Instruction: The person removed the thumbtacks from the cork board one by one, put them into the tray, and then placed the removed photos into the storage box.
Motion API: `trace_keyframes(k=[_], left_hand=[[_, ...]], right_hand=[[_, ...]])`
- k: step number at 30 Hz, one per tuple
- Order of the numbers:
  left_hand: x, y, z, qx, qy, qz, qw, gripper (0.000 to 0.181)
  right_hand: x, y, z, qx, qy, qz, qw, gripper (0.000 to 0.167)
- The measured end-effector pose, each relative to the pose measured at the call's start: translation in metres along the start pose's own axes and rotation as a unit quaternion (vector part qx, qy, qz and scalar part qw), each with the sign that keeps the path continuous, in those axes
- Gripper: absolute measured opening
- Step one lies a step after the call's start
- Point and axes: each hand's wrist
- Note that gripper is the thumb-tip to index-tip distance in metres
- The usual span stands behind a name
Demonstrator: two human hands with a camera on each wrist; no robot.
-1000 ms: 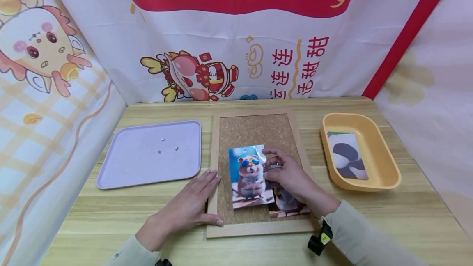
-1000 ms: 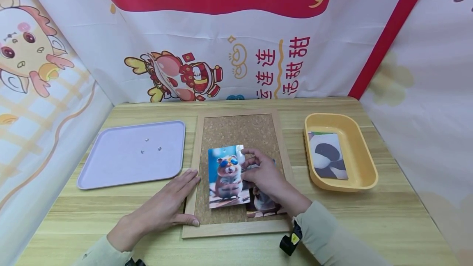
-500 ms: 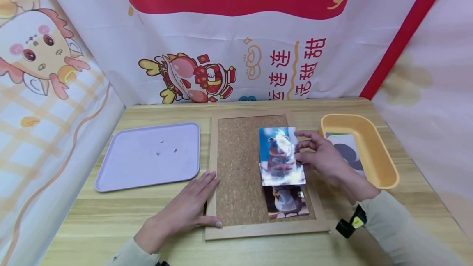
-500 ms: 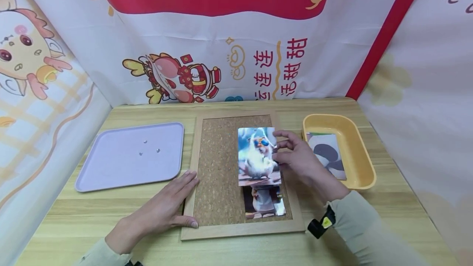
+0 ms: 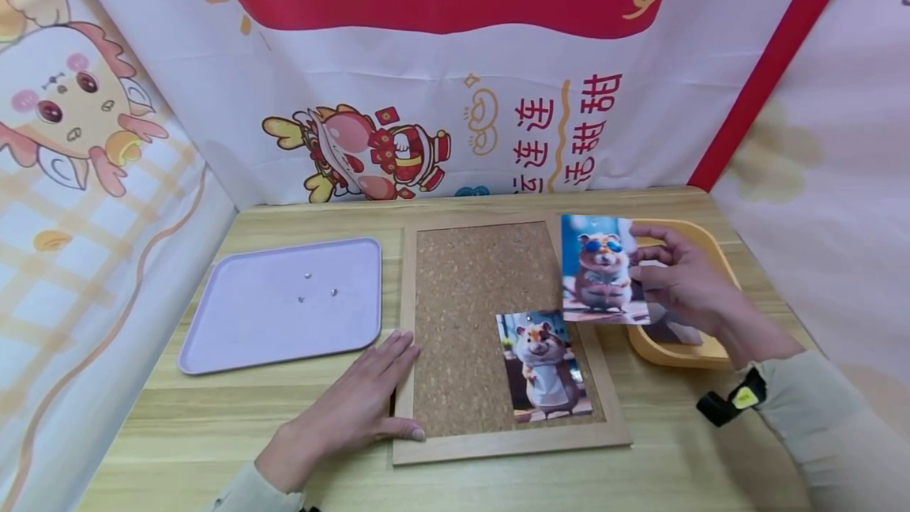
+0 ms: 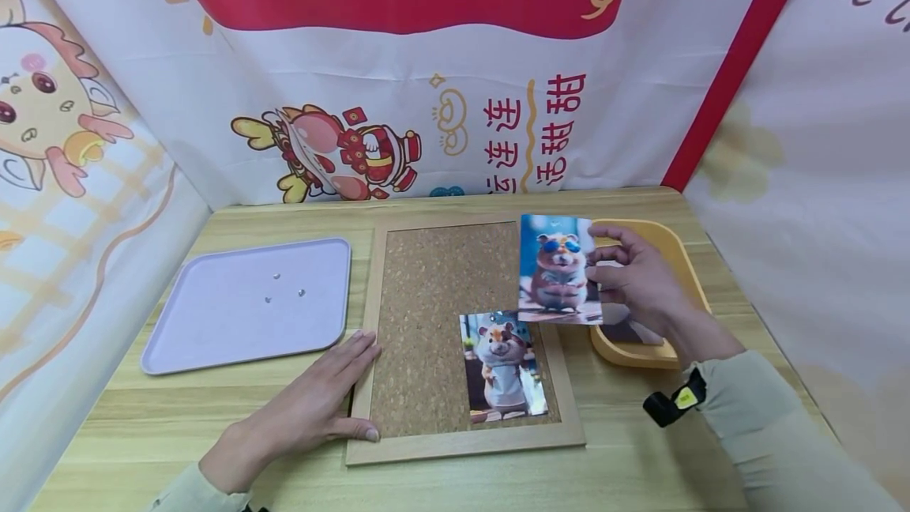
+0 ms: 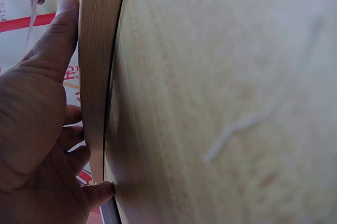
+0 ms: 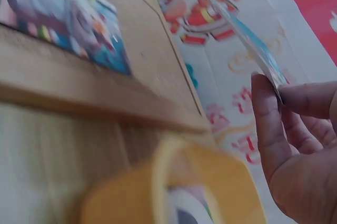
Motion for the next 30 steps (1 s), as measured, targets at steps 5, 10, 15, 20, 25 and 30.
trace_keyframes(k=[5, 10, 15, 20, 25, 30], left_hand=[[0.000, 0.000, 0.000, 0.000, 0.003, -0.001, 1.0000, 0.119], [0.000, 0.000, 0.000, -0.002, 0.006, -0.001, 1.0000, 0.119], [0.000, 0.001, 0.000, 0.000, 0.004, -0.001, 1.0000, 0.119], [0.000, 0.001, 0.000, -0.001, 0.006, 0.000, 1.0000, 0.118], [0.000, 0.001, 0.000, 0.002, 0.007, 0.000, 1.0000, 0.118], [0.001, 0.001, 0.000, 0.001, 0.006, 0.000, 1.0000, 0.118]], right_hand=[[0.001, -0.002, 0.033, 0.001, -0.014, 0.006, 0.9999, 0.056], [0.004, 0.002, 0.066, 0.033, -0.037, -0.025, 0.9985, 0.059], [0.008, 0.012, 0.098, 0.075, -0.040, -0.056, 0.9948, 0.062], [0.011, 0.019, 0.120, 0.105, -0.039, -0.057, 0.9920, 0.058], [0.009, 0.024, 0.127, 0.128, -0.035, -0.066, 0.9889, 0.053], [0.005, 0.025, 0.122, 0.184, -0.034, -0.075, 0.9796, 0.058]])
Point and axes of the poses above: each hand's wrist, its own x-axis away from the middle knuckle, its own z-axis out of the back of the hand, y = z × x, and after that the axes turned 10 degrees about z, right-handed
